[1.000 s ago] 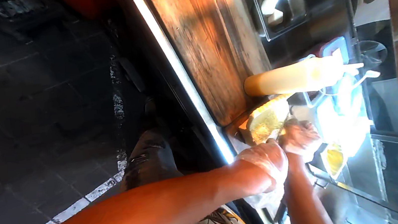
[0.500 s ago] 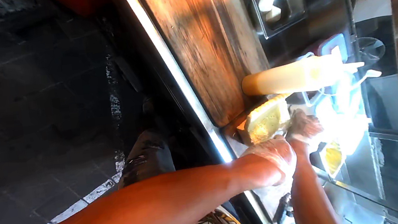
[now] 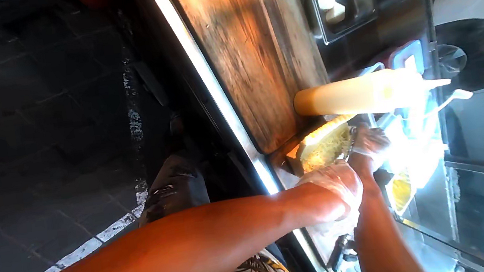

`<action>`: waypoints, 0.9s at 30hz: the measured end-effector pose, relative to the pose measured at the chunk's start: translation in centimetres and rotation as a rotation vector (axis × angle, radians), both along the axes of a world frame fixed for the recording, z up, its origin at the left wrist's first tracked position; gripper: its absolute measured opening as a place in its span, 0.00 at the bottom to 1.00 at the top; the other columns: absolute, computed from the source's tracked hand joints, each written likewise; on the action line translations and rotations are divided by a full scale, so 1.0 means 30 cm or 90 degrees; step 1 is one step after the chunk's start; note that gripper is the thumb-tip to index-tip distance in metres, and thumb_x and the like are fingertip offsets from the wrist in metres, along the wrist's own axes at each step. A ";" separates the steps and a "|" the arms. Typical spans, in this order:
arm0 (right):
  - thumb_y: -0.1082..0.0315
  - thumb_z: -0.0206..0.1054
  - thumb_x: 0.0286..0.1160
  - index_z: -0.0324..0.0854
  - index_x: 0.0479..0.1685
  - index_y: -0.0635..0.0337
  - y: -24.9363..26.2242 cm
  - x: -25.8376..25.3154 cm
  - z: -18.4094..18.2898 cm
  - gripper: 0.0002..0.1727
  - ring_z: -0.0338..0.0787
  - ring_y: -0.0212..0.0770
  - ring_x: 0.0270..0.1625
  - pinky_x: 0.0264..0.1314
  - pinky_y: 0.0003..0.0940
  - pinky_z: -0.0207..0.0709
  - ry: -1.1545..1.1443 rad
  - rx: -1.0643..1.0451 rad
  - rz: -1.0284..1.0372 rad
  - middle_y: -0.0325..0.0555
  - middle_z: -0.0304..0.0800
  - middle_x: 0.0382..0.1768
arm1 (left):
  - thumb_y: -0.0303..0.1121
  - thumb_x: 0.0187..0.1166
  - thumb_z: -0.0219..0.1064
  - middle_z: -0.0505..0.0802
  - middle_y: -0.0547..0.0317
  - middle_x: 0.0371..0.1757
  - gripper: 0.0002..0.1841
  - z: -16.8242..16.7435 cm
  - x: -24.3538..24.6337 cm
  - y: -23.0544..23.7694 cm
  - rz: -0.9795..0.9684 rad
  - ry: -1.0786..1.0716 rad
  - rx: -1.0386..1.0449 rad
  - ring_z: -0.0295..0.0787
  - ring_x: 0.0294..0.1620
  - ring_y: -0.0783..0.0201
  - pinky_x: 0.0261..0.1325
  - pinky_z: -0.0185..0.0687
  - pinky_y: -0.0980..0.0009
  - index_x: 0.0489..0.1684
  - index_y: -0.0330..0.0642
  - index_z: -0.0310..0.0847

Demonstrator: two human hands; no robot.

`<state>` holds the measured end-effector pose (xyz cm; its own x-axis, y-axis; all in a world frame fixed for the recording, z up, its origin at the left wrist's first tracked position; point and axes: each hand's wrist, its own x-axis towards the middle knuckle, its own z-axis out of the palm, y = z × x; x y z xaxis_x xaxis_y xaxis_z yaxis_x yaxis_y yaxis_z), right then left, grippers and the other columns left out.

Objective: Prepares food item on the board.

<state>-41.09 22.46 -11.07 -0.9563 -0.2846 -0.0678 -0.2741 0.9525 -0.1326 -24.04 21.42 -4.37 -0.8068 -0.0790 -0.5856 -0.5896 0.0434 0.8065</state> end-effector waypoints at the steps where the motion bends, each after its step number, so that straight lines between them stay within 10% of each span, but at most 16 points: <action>1: 0.54 0.69 0.80 0.87 0.41 0.69 0.016 0.018 0.001 0.21 0.90 0.57 0.52 0.57 0.60 0.77 0.022 -0.045 0.031 0.61 0.92 0.44 | 0.28 0.69 0.75 0.89 0.39 0.53 0.26 -0.012 -0.004 -0.005 0.011 0.001 0.001 0.90 0.52 0.42 0.49 0.86 0.44 0.65 0.33 0.72; 4: 0.56 0.76 0.73 0.76 0.20 0.60 0.060 0.031 -0.030 0.21 0.82 0.42 0.28 0.34 0.46 0.74 0.068 -0.141 0.088 0.45 0.81 0.22 | 0.30 0.70 0.76 0.89 0.41 0.51 0.26 -0.023 -0.016 -0.009 0.025 -0.006 -0.004 0.91 0.50 0.44 0.46 0.87 0.45 0.65 0.34 0.72; 8: 0.51 0.70 0.79 0.89 0.46 0.69 -0.019 -0.036 -0.012 0.24 0.89 0.59 0.61 0.66 0.62 0.74 0.015 -0.016 0.015 0.64 0.92 0.52 | 0.34 0.71 0.75 0.89 0.45 0.50 0.17 -0.056 -0.028 -0.002 0.035 0.088 -0.015 0.89 0.50 0.48 0.46 0.86 0.48 0.54 0.37 0.80; 12: 0.57 0.76 0.73 0.77 0.19 0.61 0.025 -0.002 -0.031 0.21 0.80 0.41 0.27 0.34 0.46 0.73 0.075 -0.150 0.110 0.44 0.79 0.20 | 0.32 0.72 0.74 0.89 0.44 0.51 0.21 -0.036 -0.041 -0.031 0.019 0.037 -0.019 0.91 0.49 0.47 0.46 0.88 0.47 0.60 0.36 0.76; 16: 0.55 0.69 0.80 0.89 0.46 0.72 -0.013 -0.077 -0.030 0.22 0.89 0.61 0.60 0.65 0.62 0.74 0.038 -0.018 0.081 0.66 0.92 0.50 | 0.29 0.71 0.74 0.89 0.44 0.46 0.16 -0.038 -0.044 -0.033 0.007 0.062 -0.011 0.90 0.48 0.47 0.45 0.85 0.48 0.55 0.36 0.79; 20: 0.56 0.75 0.73 0.76 0.20 0.61 0.020 -0.026 -0.036 0.21 0.79 0.41 0.28 0.36 0.47 0.72 0.078 -0.137 0.123 0.43 0.78 0.21 | 0.30 0.72 0.74 0.89 0.46 0.45 0.15 -0.050 -0.038 -0.033 0.015 0.057 -0.024 0.90 0.46 0.49 0.43 0.87 0.50 0.53 0.37 0.80; 24: 0.58 0.69 0.82 0.86 0.53 0.70 -0.034 -0.044 0.000 0.20 0.87 0.55 0.62 0.69 0.58 0.74 -0.045 -0.048 0.047 0.62 0.90 0.55 | 0.29 0.75 0.71 0.89 0.45 0.41 0.06 -0.050 -0.009 -0.042 0.016 0.101 0.025 0.87 0.44 0.49 0.45 0.82 0.49 0.43 0.36 0.85; 27: 0.56 0.73 0.75 0.78 0.23 0.62 -0.009 -0.014 -0.018 0.20 0.84 0.46 0.33 0.38 0.51 0.74 0.062 -0.095 0.090 0.48 0.82 0.25 | 0.28 0.72 0.74 0.89 0.46 0.41 0.11 -0.025 -0.015 -0.054 0.042 0.040 0.016 0.90 0.41 0.49 0.40 0.86 0.50 0.47 0.38 0.81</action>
